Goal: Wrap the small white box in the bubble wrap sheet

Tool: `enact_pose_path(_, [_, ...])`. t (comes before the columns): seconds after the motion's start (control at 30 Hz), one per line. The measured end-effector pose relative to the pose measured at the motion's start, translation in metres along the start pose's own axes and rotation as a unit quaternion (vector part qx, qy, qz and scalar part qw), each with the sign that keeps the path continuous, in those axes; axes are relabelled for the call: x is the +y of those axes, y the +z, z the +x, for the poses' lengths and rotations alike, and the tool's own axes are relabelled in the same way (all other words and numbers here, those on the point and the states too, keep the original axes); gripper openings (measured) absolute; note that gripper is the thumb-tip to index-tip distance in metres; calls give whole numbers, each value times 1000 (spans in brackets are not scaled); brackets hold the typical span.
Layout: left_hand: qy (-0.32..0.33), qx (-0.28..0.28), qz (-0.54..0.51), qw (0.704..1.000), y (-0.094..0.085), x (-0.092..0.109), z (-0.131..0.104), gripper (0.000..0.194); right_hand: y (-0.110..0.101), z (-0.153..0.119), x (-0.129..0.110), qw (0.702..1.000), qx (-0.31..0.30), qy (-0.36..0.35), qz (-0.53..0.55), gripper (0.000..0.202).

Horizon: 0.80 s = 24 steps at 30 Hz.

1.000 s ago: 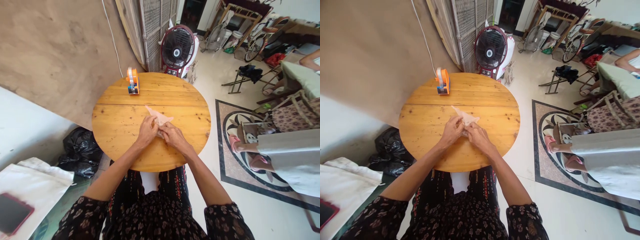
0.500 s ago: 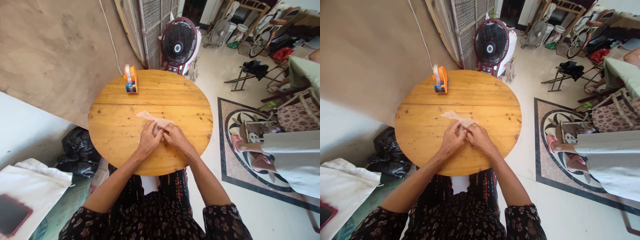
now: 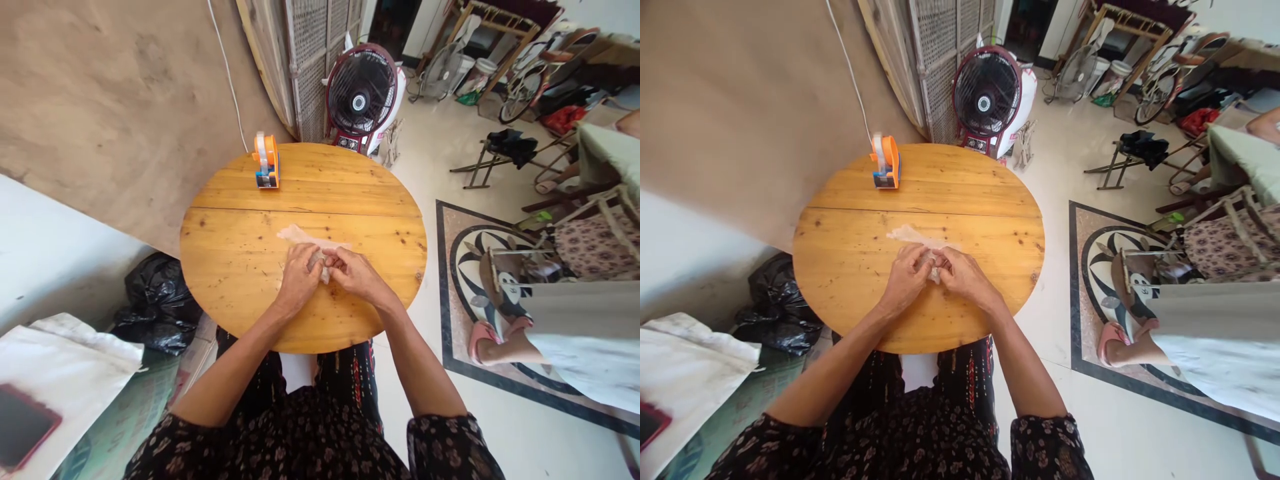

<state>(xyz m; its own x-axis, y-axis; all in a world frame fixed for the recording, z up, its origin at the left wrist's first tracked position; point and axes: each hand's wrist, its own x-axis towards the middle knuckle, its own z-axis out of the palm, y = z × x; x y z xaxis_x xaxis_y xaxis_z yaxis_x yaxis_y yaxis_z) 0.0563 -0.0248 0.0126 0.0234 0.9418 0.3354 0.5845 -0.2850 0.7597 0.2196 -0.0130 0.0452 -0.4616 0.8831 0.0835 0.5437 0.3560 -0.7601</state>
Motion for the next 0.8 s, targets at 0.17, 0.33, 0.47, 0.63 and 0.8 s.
enact_pose_path(0.17, [3, -1, 21, 1000, 1, 1, 0, 22, 3, -2, -11, 994, 60, -24, -93, 31])
enact_pose_path(0.33, [2, -1, 26, 1000, 2, 1, 0, 27, -1, 7, -22, 948, 155, -23, -276, 40])
enact_pose_path(0.47, [-2, -21, 37, 999, 0, 2, 2, 28, -13, 29, -30, 927, 114, -52, -352, 41])
enact_pose_path(0.63, [-3, -46, 35, 998, -4, 3, 5, 28, -20, 59, -40, 921, 43, -76, -381, 24])
enact_pose_path(0.8, [-14, -60, 34, 998, -5, 5, 8, 28, -17, 85, -45, 915, -31, -43, -401, 23])
